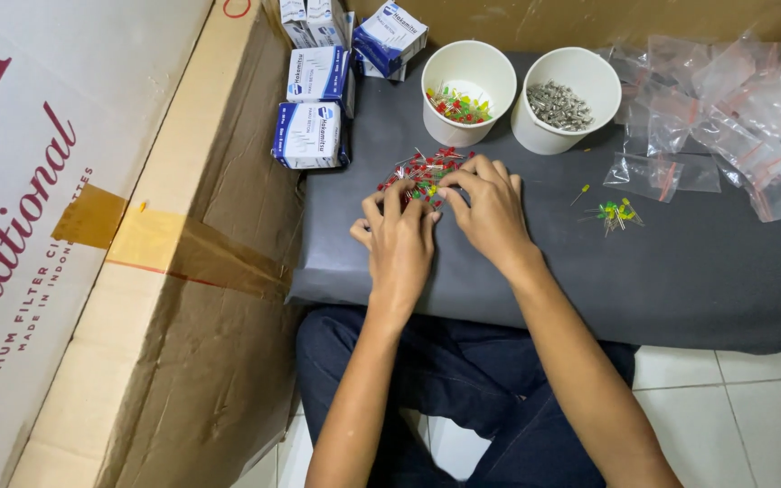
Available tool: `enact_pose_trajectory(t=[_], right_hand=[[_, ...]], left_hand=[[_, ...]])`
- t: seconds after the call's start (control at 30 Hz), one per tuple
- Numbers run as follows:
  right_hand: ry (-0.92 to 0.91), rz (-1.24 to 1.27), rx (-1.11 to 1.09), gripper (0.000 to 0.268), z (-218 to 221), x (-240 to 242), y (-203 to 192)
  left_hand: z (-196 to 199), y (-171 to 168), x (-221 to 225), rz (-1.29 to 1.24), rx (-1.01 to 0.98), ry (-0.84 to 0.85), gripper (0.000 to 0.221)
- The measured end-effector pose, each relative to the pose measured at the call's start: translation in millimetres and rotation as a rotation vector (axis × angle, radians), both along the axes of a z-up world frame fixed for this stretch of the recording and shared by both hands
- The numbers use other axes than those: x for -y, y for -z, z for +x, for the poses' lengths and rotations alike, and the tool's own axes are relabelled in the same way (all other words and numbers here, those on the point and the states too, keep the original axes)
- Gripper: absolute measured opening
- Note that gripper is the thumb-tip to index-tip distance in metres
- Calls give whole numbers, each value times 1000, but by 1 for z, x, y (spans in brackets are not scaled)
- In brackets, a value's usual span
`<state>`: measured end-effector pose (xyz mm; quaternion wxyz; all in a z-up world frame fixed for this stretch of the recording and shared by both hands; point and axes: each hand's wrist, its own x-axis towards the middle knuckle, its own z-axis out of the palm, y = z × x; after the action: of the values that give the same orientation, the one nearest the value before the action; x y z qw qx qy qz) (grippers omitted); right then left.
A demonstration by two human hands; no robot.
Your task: Sorting various colored LEDs from a white cup into organized piles on a grey work surface.
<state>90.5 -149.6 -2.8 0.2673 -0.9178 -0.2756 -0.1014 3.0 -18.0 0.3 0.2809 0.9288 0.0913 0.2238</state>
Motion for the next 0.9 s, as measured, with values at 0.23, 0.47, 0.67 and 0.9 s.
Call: enact_pose_trajectory(t=[0.23, 0.47, 0.67, 0.9], right_hand=[[-20, 102, 46, 3, -7, 5, -6], [-20, 160, 101, 4, -15, 24, -6], [54, 131, 144, 7, -26, 62, -8], [195, 77, 153, 7, -35, 136, -17]], left_hand=[[0, -3, 2, 0, -15, -19, 11], [4, -1, 5, 1, 62, -2, 12], [14, 0, 37, 1, 174, 116, 13], [32, 2, 98, -58, 224, 292, 11]])
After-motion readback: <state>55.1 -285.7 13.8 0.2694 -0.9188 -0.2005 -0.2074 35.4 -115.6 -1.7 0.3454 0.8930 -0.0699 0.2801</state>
